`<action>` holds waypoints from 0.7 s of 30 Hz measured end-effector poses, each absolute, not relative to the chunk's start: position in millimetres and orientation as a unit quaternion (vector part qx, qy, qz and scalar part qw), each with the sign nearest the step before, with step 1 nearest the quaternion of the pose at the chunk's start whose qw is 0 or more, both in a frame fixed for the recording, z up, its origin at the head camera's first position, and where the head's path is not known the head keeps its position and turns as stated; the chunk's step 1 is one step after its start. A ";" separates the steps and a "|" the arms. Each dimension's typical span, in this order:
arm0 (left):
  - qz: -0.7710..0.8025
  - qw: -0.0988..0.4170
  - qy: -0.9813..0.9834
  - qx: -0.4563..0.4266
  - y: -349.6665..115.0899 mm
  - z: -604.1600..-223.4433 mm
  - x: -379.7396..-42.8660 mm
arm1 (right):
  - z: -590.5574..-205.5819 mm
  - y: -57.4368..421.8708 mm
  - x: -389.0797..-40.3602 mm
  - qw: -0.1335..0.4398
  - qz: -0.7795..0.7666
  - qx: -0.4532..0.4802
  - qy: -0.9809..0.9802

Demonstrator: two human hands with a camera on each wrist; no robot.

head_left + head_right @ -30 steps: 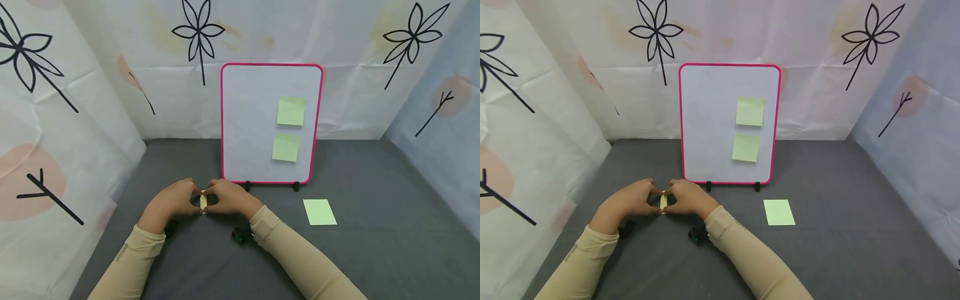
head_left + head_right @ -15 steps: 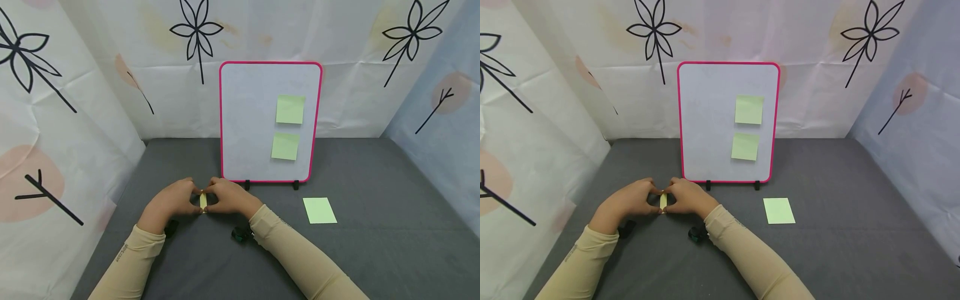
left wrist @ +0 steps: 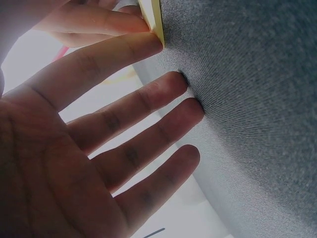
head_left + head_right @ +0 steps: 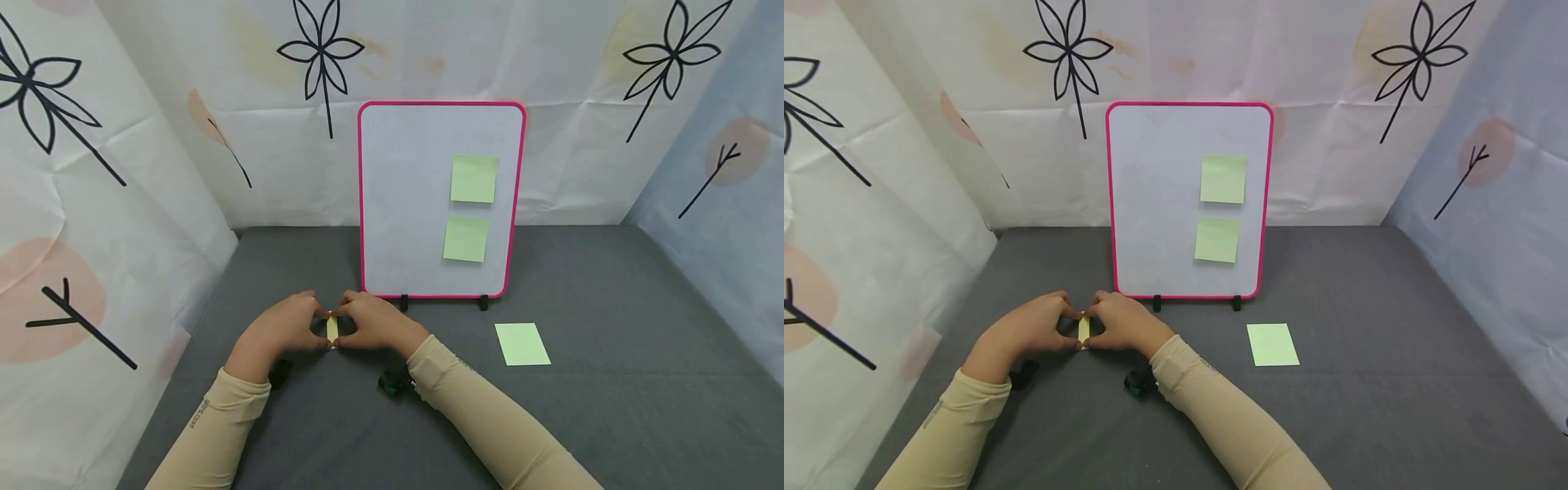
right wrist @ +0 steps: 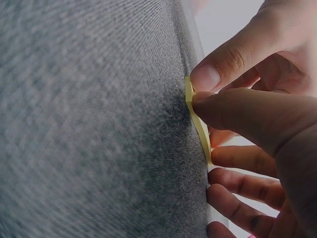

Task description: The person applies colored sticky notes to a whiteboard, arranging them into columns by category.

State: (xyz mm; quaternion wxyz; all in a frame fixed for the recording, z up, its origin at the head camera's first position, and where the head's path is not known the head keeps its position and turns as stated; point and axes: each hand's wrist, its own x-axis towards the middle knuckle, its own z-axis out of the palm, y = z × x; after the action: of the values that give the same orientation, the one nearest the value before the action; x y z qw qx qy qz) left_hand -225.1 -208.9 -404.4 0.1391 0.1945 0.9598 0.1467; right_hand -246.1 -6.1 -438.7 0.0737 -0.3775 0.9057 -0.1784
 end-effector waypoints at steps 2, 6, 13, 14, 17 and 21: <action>0.148 0.139 0.960 0.192 -208.9 -405.4 -225.2 | -438.9 -6.1 -245.6 0.074 -0.178 -0.377 0.906; 0.150 0.137 0.960 0.192 -208.9 -406.0 -225.3 | -438.5 -6.0 -244.2 0.076 -0.180 -0.373 0.907; 0.147 0.136 0.960 0.198 -208.4 -405.5 -225.3 | -436.7 -5.9 -243.2 0.078 -0.176 -0.369 0.909; 0.147 0.136 0.959 0.199 -208.5 -405.4 -225.2 | -436.3 -5.8 -243.1 0.079 -0.174 -0.369 0.910; 0.146 0.136 0.959 0.202 -208.1 -404.4 -224.8 | -434.8 -5.6 -242.2 0.080 -0.168 -0.370 0.910; 0.145 0.138 0.959 0.201 -207.4 -403.8 -224.8 | -434.5 -5.8 -241.9 0.082 -0.164 -0.369 0.911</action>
State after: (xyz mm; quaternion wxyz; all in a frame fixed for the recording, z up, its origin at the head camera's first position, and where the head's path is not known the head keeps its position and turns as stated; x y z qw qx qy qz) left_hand -224.8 -207.4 -403.8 0.1376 0.2014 0.9589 0.1452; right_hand -241.9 -5.8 -434.5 0.0822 -0.3693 0.9111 -0.1636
